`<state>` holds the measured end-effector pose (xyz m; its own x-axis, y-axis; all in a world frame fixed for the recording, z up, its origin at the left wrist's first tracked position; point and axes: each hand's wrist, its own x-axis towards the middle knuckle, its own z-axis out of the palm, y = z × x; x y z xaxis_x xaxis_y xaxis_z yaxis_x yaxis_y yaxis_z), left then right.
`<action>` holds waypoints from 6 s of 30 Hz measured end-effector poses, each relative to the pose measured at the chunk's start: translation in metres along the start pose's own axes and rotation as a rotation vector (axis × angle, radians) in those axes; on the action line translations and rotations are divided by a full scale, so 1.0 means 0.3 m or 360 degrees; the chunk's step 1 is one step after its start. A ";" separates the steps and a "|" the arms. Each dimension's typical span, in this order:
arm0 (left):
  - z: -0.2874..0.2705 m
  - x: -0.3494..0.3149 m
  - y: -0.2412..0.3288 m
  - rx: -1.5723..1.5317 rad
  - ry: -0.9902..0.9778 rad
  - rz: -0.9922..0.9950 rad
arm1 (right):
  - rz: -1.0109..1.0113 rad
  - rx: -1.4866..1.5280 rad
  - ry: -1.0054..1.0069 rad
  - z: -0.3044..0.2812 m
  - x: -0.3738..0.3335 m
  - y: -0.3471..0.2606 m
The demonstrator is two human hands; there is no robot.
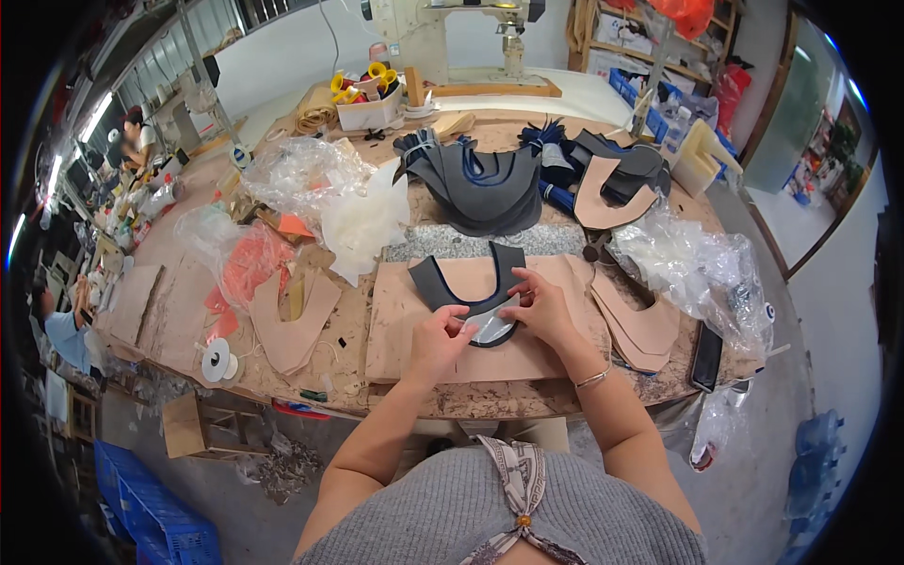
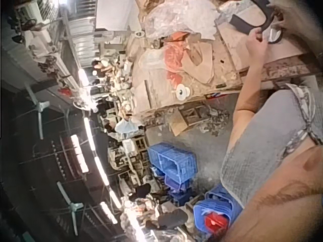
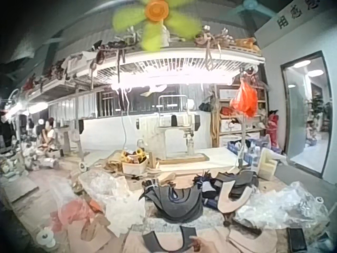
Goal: The person assembles shoe components by hand at a workbench. They repeatedly pick up beige and dark grey curved pieces, align them, and place white foam inserts between the layers. The person handles the parts one at a time, smoothing the foam and stacking the assembled units on the table.
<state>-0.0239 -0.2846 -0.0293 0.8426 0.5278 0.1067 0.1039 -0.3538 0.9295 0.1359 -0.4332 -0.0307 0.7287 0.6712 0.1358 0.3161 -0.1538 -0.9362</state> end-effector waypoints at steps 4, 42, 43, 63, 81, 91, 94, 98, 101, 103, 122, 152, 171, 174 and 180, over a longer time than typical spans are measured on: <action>0.001 -0.004 0.004 0.0001 0.0061 -0.0007 | -0.0107 -0.0049 0.0065 0.005 -0.022 -0.001; -0.042 -0.096 0.002 0.1456 -0.0372 0.0449 | -0.0475 -0.1485 -0.0266 0.025 -0.246 -0.067; -0.057 -0.098 0.000 0.1477 -0.0350 0.0435 | -0.0472 -0.1465 -0.0242 0.017 -0.252 -0.069; -0.014 -0.238 -0.001 0.1336 -0.0177 0.1133 | -0.0101 -0.1243 0.0703 -0.518 -0.341 0.173; -0.036 -0.288 -0.039 0.1107 -0.0181 0.1056 | 0.0374 -0.0461 0.0751 -0.586 -0.316 0.174; -0.041 -0.288 -0.010 0.1177 -0.0194 0.1116 | 0.0373 -0.0629 0.0490 -0.582 -0.326 0.117; -0.041 -0.287 -0.010 0.1167 -0.0199 0.1113 | 0.0310 -0.0722 0.0495 -0.581 -0.325 0.133; -0.042 -0.286 -0.009 0.1159 -0.0199 0.1112 | 0.0300 -0.0756 0.0504 -0.580 -0.324 0.139; -0.041 -0.287 -0.013 0.1155 -0.0190 0.1108 | 0.0248 -0.0850 0.0487 -0.578 -0.324 0.124; -0.038 -0.287 -0.015 0.1152 -0.0185 0.1105 | 0.0330 -0.0785 0.0517 -0.578 -0.318 0.137; -0.037 -0.286 -0.010 0.1141 -0.0179 0.1088 | 0.0172 -0.0610 0.0480 -0.593 -0.325 0.177; 0.731 0.021 0.278 0.1221 -0.1105 0.1437 | -0.0073 -0.1791 0.0609 -0.719 -0.257 -0.022; 0.416 -0.027 0.296 -0.2118 -0.1254 -0.0704 | -0.0506 -0.0879 0.0425 -0.265 -0.434 -0.413; 0.244 -0.083 0.335 -0.1923 -0.0909 -0.0600 | 0.0155 -0.0449 0.0353 -0.248 -0.551 -0.269; 0.054 -0.064 0.267 -0.1194 -0.0745 -0.0134 | 0.0410 0.1395 0.0070 -0.136 -0.371 -0.143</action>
<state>-0.0233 -0.3355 0.0374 0.9946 0.1011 0.0248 -0.0597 0.3581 0.9318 0.0661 -0.5309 0.0078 0.7408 0.6616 -0.1163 -0.4212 0.3227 -0.8476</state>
